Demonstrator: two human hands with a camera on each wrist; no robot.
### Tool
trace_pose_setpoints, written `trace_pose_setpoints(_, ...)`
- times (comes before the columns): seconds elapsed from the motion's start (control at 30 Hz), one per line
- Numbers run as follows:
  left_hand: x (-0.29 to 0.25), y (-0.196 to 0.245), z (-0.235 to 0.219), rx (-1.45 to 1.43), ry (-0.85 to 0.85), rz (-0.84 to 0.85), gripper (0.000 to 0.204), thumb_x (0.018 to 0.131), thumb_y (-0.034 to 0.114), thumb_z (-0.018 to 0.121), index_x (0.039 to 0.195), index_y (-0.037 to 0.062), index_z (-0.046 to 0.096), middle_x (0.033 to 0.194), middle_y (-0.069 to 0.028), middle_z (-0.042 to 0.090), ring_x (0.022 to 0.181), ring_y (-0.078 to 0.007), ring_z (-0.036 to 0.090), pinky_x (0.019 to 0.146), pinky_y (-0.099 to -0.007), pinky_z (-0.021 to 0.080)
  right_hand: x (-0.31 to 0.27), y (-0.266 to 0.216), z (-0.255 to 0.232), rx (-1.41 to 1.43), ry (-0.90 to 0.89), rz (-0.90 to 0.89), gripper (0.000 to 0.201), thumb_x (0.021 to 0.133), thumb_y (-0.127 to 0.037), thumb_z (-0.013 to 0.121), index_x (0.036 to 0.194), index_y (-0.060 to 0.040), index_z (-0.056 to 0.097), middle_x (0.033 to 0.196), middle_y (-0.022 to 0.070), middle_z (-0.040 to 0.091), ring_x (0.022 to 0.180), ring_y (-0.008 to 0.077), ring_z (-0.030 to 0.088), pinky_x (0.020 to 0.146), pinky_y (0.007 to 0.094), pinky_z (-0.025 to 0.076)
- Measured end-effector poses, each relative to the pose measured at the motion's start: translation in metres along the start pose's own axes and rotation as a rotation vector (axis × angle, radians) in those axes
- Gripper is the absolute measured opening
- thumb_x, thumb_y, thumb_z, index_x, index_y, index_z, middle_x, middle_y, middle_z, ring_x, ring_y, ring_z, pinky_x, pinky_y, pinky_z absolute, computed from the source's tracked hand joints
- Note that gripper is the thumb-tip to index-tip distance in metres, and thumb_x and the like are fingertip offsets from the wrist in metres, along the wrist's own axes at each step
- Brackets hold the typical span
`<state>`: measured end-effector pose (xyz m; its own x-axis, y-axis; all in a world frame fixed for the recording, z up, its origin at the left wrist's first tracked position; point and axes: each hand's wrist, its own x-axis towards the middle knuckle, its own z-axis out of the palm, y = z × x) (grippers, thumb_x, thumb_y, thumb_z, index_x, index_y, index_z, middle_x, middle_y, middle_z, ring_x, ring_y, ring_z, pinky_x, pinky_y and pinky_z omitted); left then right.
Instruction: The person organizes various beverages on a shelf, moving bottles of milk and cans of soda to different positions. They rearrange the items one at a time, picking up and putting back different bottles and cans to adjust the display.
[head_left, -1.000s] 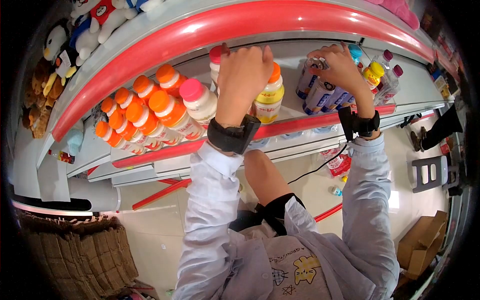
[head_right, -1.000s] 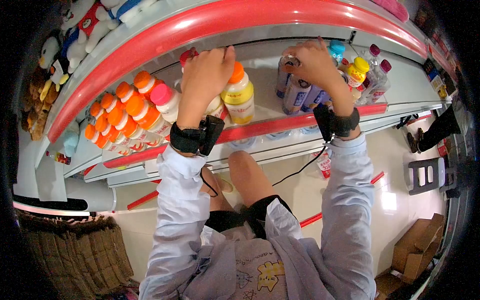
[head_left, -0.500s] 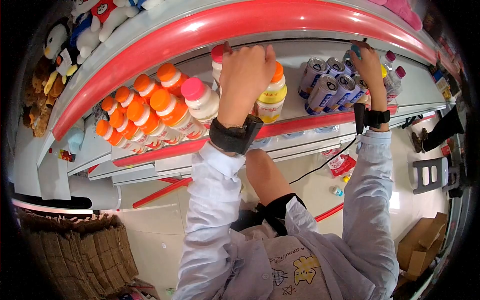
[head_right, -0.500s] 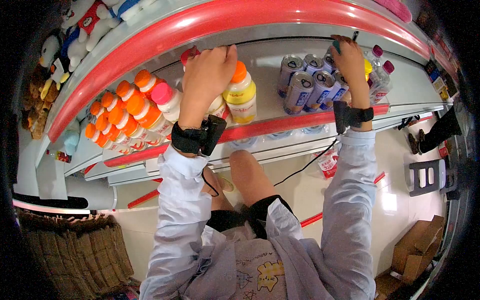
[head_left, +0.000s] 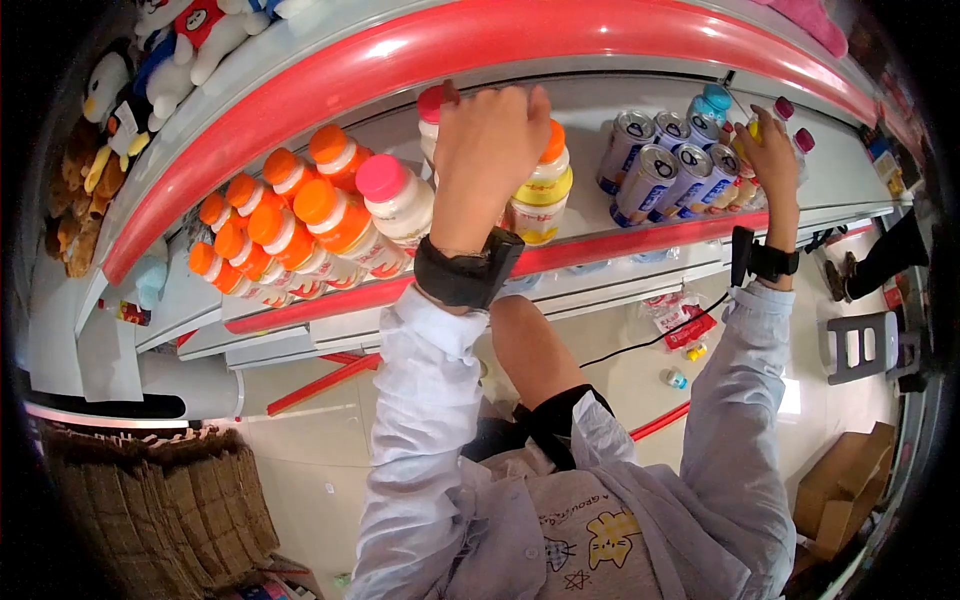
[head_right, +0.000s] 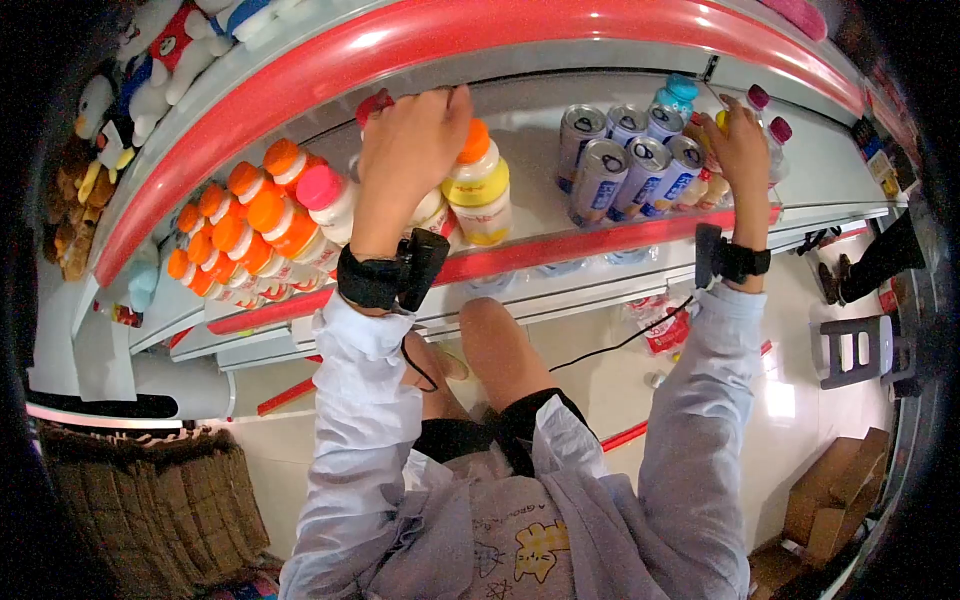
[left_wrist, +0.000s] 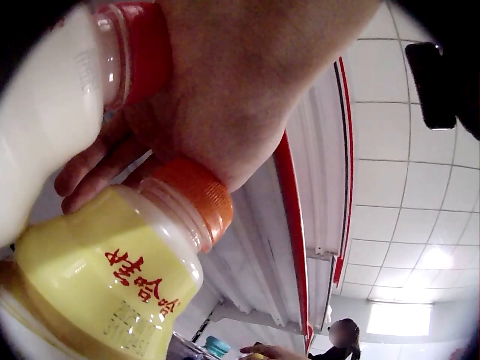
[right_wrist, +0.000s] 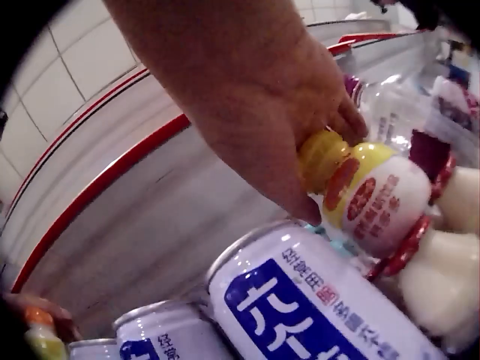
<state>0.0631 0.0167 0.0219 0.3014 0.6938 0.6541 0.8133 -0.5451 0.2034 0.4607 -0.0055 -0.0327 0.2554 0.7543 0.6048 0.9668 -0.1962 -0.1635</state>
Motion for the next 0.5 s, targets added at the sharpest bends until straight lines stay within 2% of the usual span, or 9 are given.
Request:
trace_pose_setpoints(0.1,0.0,-0.001,-0.001,0.001,0.0,0.007,0.043,0.092,0.028,0.046,0.065,0.0009,0.065,0.066,-0.0203,0.063,0.063,-0.038,0.062,0.095,-0.0491,0.039,-0.012,0.005,-0.001,0.143,0.032,-0.017,0.045,0.085,-0.032,0.064,0.123,-0.0092,0.053,0.107,0.0224,0.061,0.093,0.0368,0.063,0.075,0.0437,0.049)
trace_pose_setpoints(0.2,0.003,0.002,-0.01,0.023,-0.21,-0.08,0.042,0.095,0.035,0.039,0.085,0.0043,0.066,0.083,-0.0215,0.065,0.08,-0.042,0.062,0.076,-0.0506,0.047,-0.016,0.002,-0.01,0.351,0.004,0.034,0.041,0.085,-0.024,0.066,0.12,-0.0069,0.053,0.102,0.0209,0.063,0.089,0.0354,0.064,0.074,0.0404,0.05)
trace_pose_setpoints(0.3,0.004,0.003,-0.012,0.042,-0.218,-0.081,0.042,0.095,0.035,0.039,0.084,0.004,0.066,0.083,-0.0219,0.065,0.081,-0.0421,0.062,0.076,-0.0506,0.047,-0.018,-0.012,-0.023,0.267,0.104,-0.006,0.039,0.086,-0.02,0.066,0.12,-0.0063,0.053,0.1,0.02,0.063,0.087,0.0323,0.064,0.073,0.0363,0.05)
trace_pose_setpoints(0.4,0.003,0.003,-0.009,0.023,-0.18,-0.086,0.043,0.095,0.035,0.039,0.083,0.0037,0.065,0.082,-0.0222,0.065,0.081,-0.0419,0.062,0.077,-0.0508,0.047,-0.017,-0.035,-0.038,0.402,0.342,-0.141,0.039,0.087,-0.022,0.065,0.121,-0.007,0.053,0.1,0.0178,0.064,0.086,0.0271,0.065,0.074,0.0334,0.051)
trace_pose_setpoints(0.5,0.004,0.005,-0.012,0.055,-0.215,-0.098,0.043,0.095,0.035,0.039,0.084,0.0032,0.065,0.082,-0.0228,0.065,0.082,-0.0424,0.062,0.078,-0.051,0.046,-0.014,-0.051,-0.043,0.547,0.243,-0.12,0.041,0.087,-0.023,0.066,0.123,-0.0073,0.053,0.1,0.0151,0.064,0.086,0.0218,0.065,0.075,0.0303,0.05)
